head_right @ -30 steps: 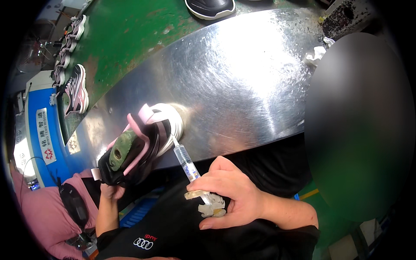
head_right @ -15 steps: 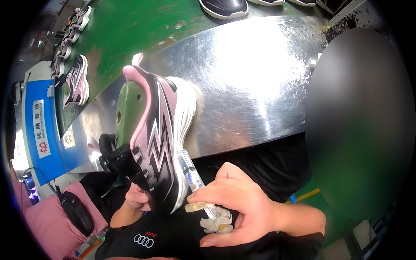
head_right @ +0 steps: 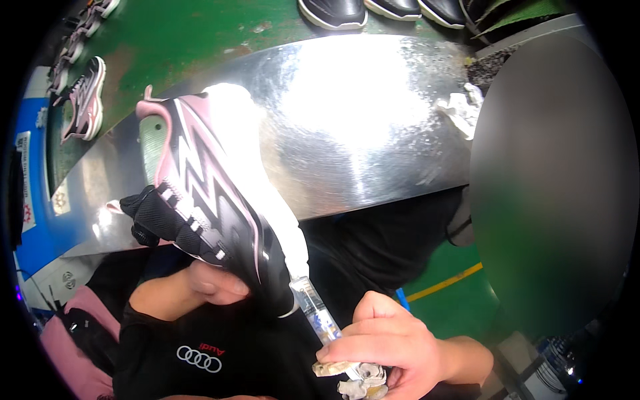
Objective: The person applies glue from a syringe to the edge of a shoe sole and then places the shoe on a conveyor belt.
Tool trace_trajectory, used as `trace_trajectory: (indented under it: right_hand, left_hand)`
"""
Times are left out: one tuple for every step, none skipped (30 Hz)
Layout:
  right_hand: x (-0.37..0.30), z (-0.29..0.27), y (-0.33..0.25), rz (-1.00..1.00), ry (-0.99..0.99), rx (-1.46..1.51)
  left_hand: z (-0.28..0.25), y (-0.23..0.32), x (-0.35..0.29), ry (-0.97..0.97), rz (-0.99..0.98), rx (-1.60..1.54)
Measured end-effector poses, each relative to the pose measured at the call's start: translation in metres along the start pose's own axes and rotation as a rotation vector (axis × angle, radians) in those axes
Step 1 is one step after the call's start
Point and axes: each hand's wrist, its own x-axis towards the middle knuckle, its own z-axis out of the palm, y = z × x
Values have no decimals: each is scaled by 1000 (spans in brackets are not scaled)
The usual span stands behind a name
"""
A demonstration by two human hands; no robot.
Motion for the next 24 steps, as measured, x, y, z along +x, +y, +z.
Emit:
trace_trajectory:
  right_hand:
    - [-4, -1, -5, 17, -7, -5]
    - [-10, -2, -9, 20, 4, -8]
    - [-13, -3, -12, 20, 0, -27]
    - [-15, -6, -16, 19, -6, -44]
    - [-18, -8, -19, 17, -14, -59]
    - [-22, -4, -26, 29, 27, -100]
    - [-25, 1, -33, 25, 64, -141]
    - [-32, 5, -39, 21, 102, -184]
    - [-34, 1, -35, 0, 104, -194]
    - [-35, -2, -31, -15, 94, -215]
    - [-36, -6, -27, -30, 85, -237]
    - [-38, -6, -28, -34, 89, -268]
    - [-39, -5, -27, -46, 108, -295]
    - [-40, -4, -27, -59, 124, -321]
    - [-42, -3, -26, -72, 145, -345]
    - [-44, -2, -26, -73, 150, -367]
    - [-45, -1, -25, -79, 161, -388]
    - [-46, 1, -23, -87, 172, -405]
    - [-46, 2, -22, -95, 182, -422]
    - [-44, 2, -21, -121, 168, -469]
    - [-42, 3, -21, -125, 156, -506]
    - [-39, 4, -21, -129, 143, -543]
    - [-37, 5, -21, -134, 129, -579]
    - [-43, 12, -16, -42, 235, -648]
  left_hand:
    - [-3, -2, 4, 2, -50, -18]
    - [-7, -4, 6, 6, -100, -36]
    - [-10, -5, 9, 14, -150, -47]
    - [-8, -5, 15, -17, -180, -53]
    - [-7, -7, 22, -57, -165, -63]
    - [-8, -8, 32, -119, -177, -67]
    - [-8, -10, 41, -180, -189, -72]
    - [-9, -12, 49, -177, -204, -40]
    - [-11, -14, 52, -163, -187, -43]
    - [-12, -16, 56, -151, -170, -47]
    - [-12, -16, 59, -140, -155, -50]
    - [-5, -13, 63, -120, -151, -44]
    - [-5, -14, 67, -114, -147, -58]
    - [-6, -15, 71, -108, -142, -72]
    - [-6, -16, 74, -99, -140, -85]
    - [-3, -16, 77, -106, -132, -90]
    - [1, -15, 80, -113, -123, -96]
    - [4, -14, 82, -116, -114, -101]
    - [5, -14, 85, -126, -102, -105]
    - [5, -14, 87, -136, -90, -109]
    - [6, -13, 89, -145, -77, -113]
    - [6, -13, 91, -149, -70, -119]
    - [7, -13, 92, -152, -62, -125]
    - [8, -13, 93, -157, -56, -131]
